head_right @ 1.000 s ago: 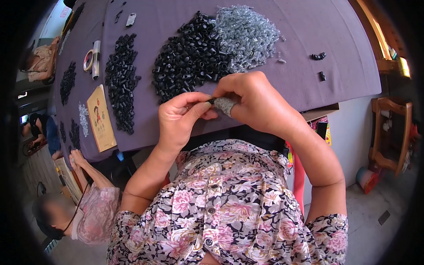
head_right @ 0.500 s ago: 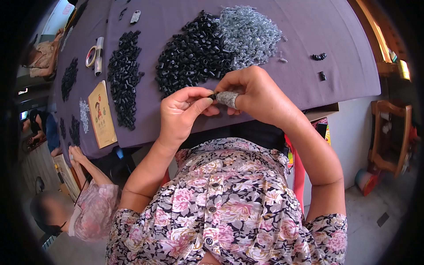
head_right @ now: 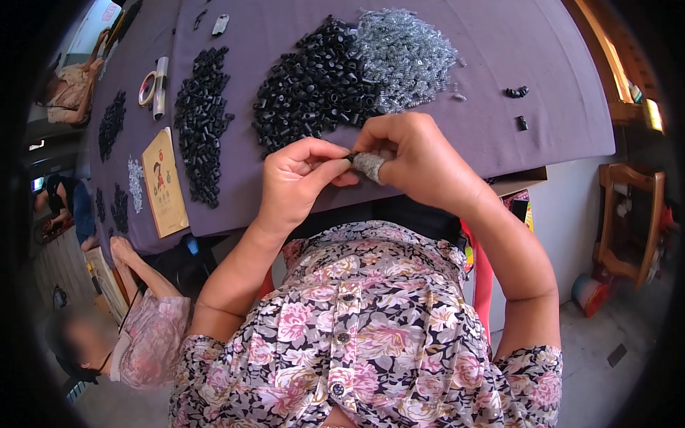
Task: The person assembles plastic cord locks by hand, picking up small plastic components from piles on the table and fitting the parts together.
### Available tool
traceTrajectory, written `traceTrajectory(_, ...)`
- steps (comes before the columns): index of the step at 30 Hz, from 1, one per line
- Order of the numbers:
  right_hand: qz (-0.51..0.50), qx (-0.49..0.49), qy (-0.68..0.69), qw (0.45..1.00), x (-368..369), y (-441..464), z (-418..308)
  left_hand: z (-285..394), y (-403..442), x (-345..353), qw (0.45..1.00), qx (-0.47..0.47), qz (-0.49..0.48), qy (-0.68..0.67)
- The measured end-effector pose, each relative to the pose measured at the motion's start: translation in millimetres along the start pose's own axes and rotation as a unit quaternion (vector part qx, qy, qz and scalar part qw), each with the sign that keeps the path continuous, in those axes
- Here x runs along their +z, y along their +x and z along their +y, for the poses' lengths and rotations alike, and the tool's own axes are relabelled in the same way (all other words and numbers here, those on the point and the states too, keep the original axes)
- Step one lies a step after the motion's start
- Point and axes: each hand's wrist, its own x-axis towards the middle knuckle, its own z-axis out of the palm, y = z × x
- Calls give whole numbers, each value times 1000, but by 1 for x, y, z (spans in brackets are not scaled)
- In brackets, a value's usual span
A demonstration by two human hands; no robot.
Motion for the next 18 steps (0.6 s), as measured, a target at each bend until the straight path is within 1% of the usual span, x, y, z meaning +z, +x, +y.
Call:
traceTrajectory(2,28,-8,-96,995,4,-5,-10,0,0,0,1000,8,2,4)
traceTrajectory(5,26,11,-87,996,4,-7,-10,-2,-1,0,1000,14,-3,11)
traceTrajectory(8,10,36,-43,998,3,-8,-11,-2,-1,0,1000,21,-4,15)
traceTrajectory(11,38,8,-25,999,5,-8,-8,-2,-1,0,1000,19,-3,3)
traceTrajectory(18,42,8,-16,999,5,-10,-7,-1,-1,1,1000,20,-1,-4)
